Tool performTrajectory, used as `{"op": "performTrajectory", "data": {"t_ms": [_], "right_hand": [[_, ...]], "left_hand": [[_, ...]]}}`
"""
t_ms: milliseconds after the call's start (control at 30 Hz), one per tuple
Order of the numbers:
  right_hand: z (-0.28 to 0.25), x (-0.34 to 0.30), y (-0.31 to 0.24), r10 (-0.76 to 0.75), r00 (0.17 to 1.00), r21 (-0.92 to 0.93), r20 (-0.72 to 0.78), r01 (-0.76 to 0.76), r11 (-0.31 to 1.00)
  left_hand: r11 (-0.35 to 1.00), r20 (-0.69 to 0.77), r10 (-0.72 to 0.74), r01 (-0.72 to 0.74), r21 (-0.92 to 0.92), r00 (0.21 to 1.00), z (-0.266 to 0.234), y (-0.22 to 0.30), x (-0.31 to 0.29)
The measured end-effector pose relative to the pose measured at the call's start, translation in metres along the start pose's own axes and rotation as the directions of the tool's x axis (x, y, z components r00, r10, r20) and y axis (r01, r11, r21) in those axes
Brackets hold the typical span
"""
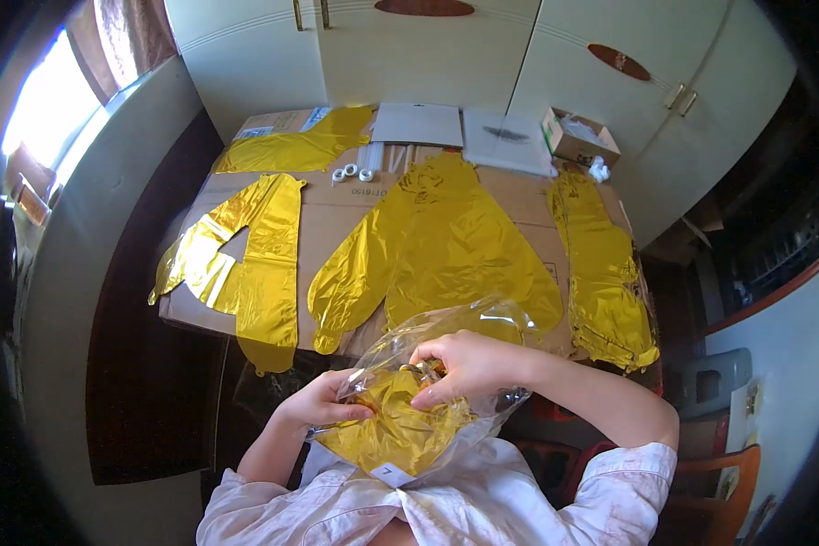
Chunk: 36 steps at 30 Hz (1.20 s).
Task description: Unfolding and arranging gold metallic foil balloons on a workspace table.
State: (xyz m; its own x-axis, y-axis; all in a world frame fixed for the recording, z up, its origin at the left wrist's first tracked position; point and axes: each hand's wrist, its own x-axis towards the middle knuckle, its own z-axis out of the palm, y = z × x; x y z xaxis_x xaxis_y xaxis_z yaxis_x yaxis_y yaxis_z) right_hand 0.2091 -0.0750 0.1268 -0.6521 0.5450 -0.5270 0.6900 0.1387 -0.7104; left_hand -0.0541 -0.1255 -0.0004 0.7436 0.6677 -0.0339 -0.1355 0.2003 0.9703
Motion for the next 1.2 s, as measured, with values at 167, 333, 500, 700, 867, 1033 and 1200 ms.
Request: {"op": "performTrajectory", "data": {"t_ms": [167,333,500,700,867,1033,1200], "right_hand": [[0.007,-0.001,0.005,-0.062,0.993,-0.032,-0.102,0.059,0.998],[-0.016,-0.044,-0.036,-0.125,0.946,-0.116,-0.300,0.094,0.989],[-0.031,-0.090,-0.044,-0.291,0.637,-0.088,-0.713,0.331,0.939],[-0.031,-0.101,0.023,-0.185,0.220,0.109,-0.958,0.872,0.477],[-0.047,-0.089,0.044,0.031,0.068,0.074,-0.997,0.931,0.357],[-0.043,-0.090,0.073,-0.081,0.220,0.197,-0.972,0.954,0.224],[-0.028,-0.096,0.096,0.039,0.206,0.207,-0.978,0.918,0.337]], "left_hand": [[0.998,0.035,-0.039,0.041,-0.055,0.999,0.005,0.023,0.002],[0.985,0.071,-0.091,0.079,0.154,0.993,-0.014,0.026,-0.024],[0.990,-0.001,-0.064,0.064,0.128,0.998,-0.032,0.030,-0.053],[0.986,-0.239,0.142,-0.115,0.125,0.960,-0.047,0.050,-0.120],[0.999,-0.731,0.034,0.004,0.050,0.681,-0.083,-0.005,-0.249],[0.956,-0.919,-0.291,0.110,-0.271,0.267,-0.107,-0.123,-0.386],[0.910,-0.903,-0.415,-0.042,-0.413,-0.108,-0.120,-0.230,-0.382]]}}
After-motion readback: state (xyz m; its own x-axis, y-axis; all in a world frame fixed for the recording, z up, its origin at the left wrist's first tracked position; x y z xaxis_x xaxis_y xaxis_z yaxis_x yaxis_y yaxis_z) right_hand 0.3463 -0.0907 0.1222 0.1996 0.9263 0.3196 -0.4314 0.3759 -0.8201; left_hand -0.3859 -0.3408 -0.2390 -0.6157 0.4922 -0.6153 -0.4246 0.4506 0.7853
